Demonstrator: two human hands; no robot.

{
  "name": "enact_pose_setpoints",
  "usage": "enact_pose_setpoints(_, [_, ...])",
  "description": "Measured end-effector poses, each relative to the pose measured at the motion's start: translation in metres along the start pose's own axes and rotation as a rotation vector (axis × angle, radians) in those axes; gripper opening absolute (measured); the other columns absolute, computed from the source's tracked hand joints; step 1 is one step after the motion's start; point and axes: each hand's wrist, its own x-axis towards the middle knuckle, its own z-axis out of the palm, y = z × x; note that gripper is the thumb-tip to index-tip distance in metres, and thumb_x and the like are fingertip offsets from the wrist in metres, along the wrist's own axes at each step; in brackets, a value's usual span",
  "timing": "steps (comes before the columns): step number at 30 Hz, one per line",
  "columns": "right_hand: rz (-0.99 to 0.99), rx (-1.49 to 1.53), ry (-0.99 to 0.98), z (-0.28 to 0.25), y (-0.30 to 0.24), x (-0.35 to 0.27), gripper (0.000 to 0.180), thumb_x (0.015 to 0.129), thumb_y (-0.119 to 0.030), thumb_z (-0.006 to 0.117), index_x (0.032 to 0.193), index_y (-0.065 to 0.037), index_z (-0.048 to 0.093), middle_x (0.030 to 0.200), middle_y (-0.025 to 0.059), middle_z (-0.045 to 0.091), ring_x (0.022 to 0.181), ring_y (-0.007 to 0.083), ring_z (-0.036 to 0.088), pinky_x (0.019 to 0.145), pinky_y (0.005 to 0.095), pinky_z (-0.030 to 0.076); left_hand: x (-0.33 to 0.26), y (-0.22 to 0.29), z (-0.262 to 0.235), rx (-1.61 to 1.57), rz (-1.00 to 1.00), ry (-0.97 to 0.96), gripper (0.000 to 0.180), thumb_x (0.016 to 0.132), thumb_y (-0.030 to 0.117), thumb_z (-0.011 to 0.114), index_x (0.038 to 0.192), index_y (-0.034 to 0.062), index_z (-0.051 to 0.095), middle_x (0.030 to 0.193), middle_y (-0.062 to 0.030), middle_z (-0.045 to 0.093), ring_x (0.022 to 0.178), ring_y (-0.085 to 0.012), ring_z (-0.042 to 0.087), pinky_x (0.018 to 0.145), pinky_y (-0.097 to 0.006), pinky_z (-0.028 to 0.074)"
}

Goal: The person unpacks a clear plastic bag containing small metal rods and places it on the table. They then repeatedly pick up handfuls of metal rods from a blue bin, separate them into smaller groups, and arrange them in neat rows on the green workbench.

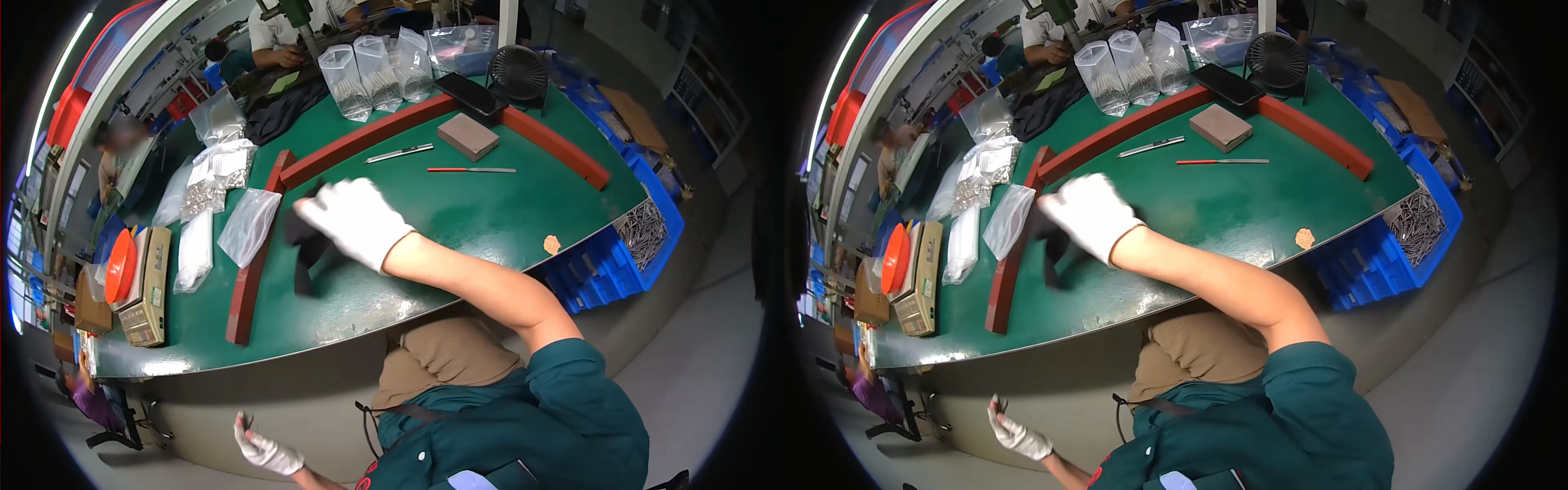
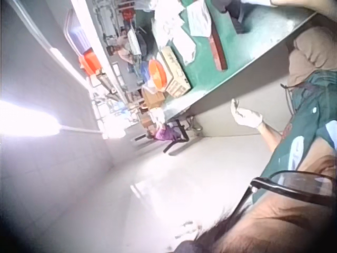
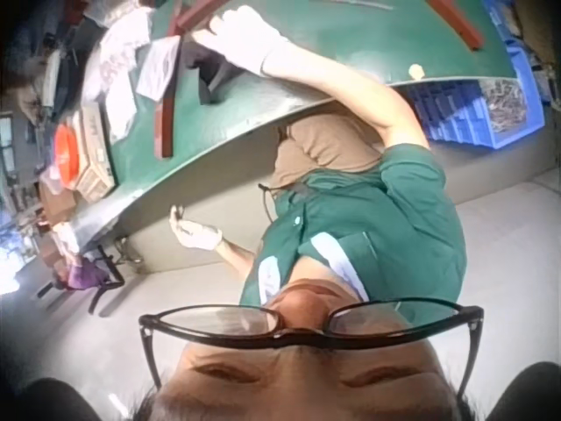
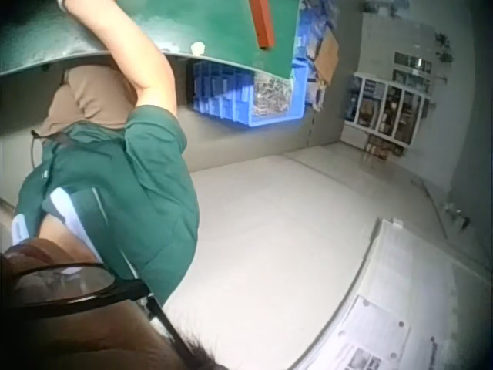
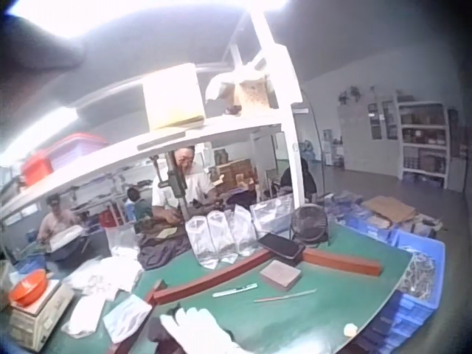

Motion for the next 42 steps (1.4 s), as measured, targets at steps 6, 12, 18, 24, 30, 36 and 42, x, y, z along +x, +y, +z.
enact_pose_setpoints(6, [-0.087, 0.521, -0.098, -0.005, -0.074, -0.071, 0.034, 0.072, -0.031, 0.059, 0.095, -0.006, 0.055, 0.079, 0.0116, 0.055, 0.077, 0.0277, 0.055, 0.069, 0.0404, 0.042, 0.01, 0.1, 0.127, -0.348, 0.415, -0.258, 0.057, 0.086, 0.035, 0.055, 0.128, 0.0006, 0.036, 0.125, -0.0184, 0.043, 0.114, -0.0305, 0.044, 0.099, -0.041, 0.033])
enact_pose_setpoints(12, [0.121, 1.033, 0.076, -0.001, -0.088, -0.118, 0.021, 0.073, -0.023, 0.059, 0.077, -0.003, 0.057, 0.072, 0.0139, 0.056, 0.069, 0.0354, 0.054, 0.064, 0.0427, 0.044, 0.003, 0.129, 0.155, -0.426, 0.404, -0.479, 0.106, 0.065, 0.055, 0.069, 0.14, 0.0098, 0.01, 0.143, -0.0164, 0.016, 0.131, -0.0329, 0.02, 0.106, -0.047, 0.017])
enact_pose_setpoints(18, [0.021, 0.87, -0.158, -0.009, -0.068, -0.135, 0.023, 0.065, -0.022, 0.066, 0.077, -0.006, 0.055, 0.073, 0.0097, 0.052, 0.07, 0.0284, 0.05, 0.068, 0.0364, 0.04, -0.011, 0.138, 0.177, -0.762, 0.075, -0.735, 0.126, 0.049, 0.055, 0.079, 0.141, 0.0177, 0.001, 0.145, -0.0157, 0.001, 0.132, -0.04, 0.009, 0.102, -0.057, 0.018])
enact_pose_setpoints(24, [0.063, 0.775, 0.148, 0.003, -0.056, -0.132, 0.011, 0.062, -0.016, 0.06, 0.059, -0.009, 0.053, 0.057, 0.0089, 0.052, 0.059, 0.0281, 0.053, 0.059, 0.0385, 0.039, 0.004, 0.163, 0.213, -0.67, 0.429, -0.892, 0.075, 0.074, 0.047, 0.064, 0.129, 0.0029, 0.037, 0.133, -0.0202, 0.035, 0.121, -0.0348, 0.037, 0.099, -0.046, 0.031])
enact_pose_setpoints(30, [0.27, 0.475, 0.188, -0.023, -0.024, -0.164, 0.021, 0.077, -0.031, 0.058, 0.081, -0.01, 0.055, 0.068, 0.0051, 0.053, 0.067, 0.0232, 0.054, 0.063, 0.0352, 0.04, 0.027, 0.163, 0.273, 0.355, 1.016, -1.062, 0.045, 0.077, 0.015, 0.058, 0.118, 0.0014, 0.048, 0.122, -0.0194, 0.046, 0.11, -0.0349, 0.045, 0.093, -0.039, 0.039])
enact_pose_setpoints(36, [0.537, 0.315, 0.344, -0.056, 0.013, -0.242, 0.017, 0.073, -0.017, 0.064, 0.087, -0.008, 0.06, 0.071, 0.0041, 0.057, 0.066, 0.0209, 0.053, 0.062, 0.0329, 0.038, 0.062, 0.113, 0.338, 0.347, 1.073, -0.88, 0.039, 0.081, 0.007, 0.052, 0.119, 0.001, 0.046, 0.124, -0.0183, 0.046, 0.112, -0.0342, 0.045, 0.093, -0.038, 0.038])
enact_pose_setpoints(42, [0.903, -0.01, 0.475, -0.104, 0.075, -0.321, 0.01, 0.073, -0.016, 0.058, 0.07, -0.006, 0.06, 0.063, 0.0091, 0.058, 0.054, 0.0264, 0.054, 0.053, 0.0366, 0.043, 0.059, 0.154, 0.306, 0.385, 1.025, -0.853, 0.036, 0.081, 0.008, 0.054, 0.115, -0.0014, 0.049, 0.121, -0.018, 0.048, 0.109, -0.0332, 0.048, 0.093, -0.038, 0.039])
